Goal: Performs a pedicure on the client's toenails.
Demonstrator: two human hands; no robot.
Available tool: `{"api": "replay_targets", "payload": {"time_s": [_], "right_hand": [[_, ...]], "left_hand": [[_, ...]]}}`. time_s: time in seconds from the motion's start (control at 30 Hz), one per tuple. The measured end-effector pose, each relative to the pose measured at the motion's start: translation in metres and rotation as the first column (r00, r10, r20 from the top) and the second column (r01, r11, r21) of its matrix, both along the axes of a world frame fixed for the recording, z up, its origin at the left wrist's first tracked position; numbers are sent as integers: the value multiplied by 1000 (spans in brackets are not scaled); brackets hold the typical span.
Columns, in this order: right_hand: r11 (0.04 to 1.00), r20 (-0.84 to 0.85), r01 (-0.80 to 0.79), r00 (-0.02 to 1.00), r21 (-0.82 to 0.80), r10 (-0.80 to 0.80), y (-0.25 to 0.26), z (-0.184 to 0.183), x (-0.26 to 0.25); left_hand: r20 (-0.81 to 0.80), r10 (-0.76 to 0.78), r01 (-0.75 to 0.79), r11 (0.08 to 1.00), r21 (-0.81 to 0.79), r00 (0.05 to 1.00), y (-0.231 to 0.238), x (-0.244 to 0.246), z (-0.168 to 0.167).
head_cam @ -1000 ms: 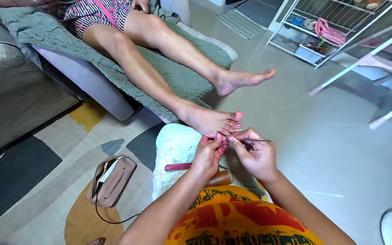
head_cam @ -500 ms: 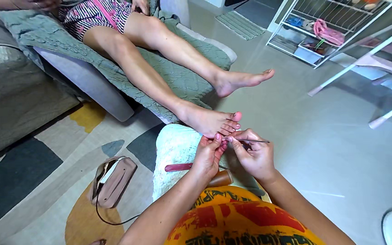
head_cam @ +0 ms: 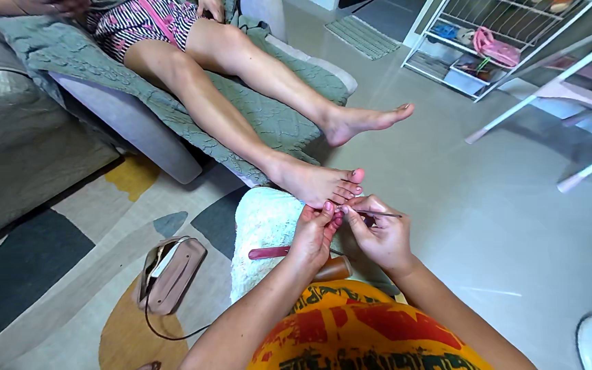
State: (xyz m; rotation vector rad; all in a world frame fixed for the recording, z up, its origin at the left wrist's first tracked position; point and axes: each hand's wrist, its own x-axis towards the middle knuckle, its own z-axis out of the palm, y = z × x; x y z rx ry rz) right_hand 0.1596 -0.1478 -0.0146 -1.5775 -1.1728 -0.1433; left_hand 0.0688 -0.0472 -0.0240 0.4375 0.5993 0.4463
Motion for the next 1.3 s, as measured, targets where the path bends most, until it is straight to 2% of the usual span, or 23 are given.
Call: {"api": "replay_targets", "payload": {"time_s": [0.23,0.4,0.57,0.67,0.73,0.77,0.83,0.87,0.93,1.0,1.07,1.1,1.13,1.2,1.27,1.3], "right_hand": [[1000,-31,-9,999,19,9,0,1,0],[1000,28,18,999,13,-18,2,-3,-2],[997,40,71,997,4,-71,-6,-3,6],[953,205,229,960,-196,-188,-25,-9,20],[837,319,340,924,-429,-211,-38,-19,23],[775,318,343,928,-532,-193,-42,-23,21],[731,328,333,931,-595,-158,-45,-25,15],[746,327,321,934,-583,-146,-45,-21,12],[834,250,237,960,-498,-124,-40,-6,8],[931,38,-17,999,-364,33,-25,12,1],[917,-146,-317,946,-241,289,-1,25,-11],[884,-164,-406,912,-233,376,12,30,-14],[870,-132,-424,906,-250,403,24,34,-15],[911,6,-314,945,-267,327,43,40,-12],[975,155,-149,972,-166,175,55,45,-4],[989,176,-110,976,-100,127,57,48,-1]], "left_hand": [[7,-4,4,1000,-8,1000,0,0,0],[14,0,1,1000,-10,1000,1,0,-1],[25,-65,66,998,-16,998,6,-3,0],[32,-131,132,991,-31,991,14,-7,3],[34,-146,147,988,-49,989,16,-7,3],[42,-154,156,986,-50,987,17,-6,1],[61,-162,165,985,-51,985,17,-5,0],[62,-160,163,985,-53,985,18,-3,-1],[52,-151,154,986,-60,987,17,-1,-2],[67,-157,159,987,-29,985,17,0,-5],[85,-184,182,983,34,979,16,-2,-7],[102,-180,176,983,45,978,15,-4,-6],[118,-178,173,984,51,977,15,-7,-4],[89,-177,172,983,56,980,15,-10,0],[104,-151,151,989,9,983,17,-8,-2],[113,-144,146,989,-4,983,18,-6,-2]]}}
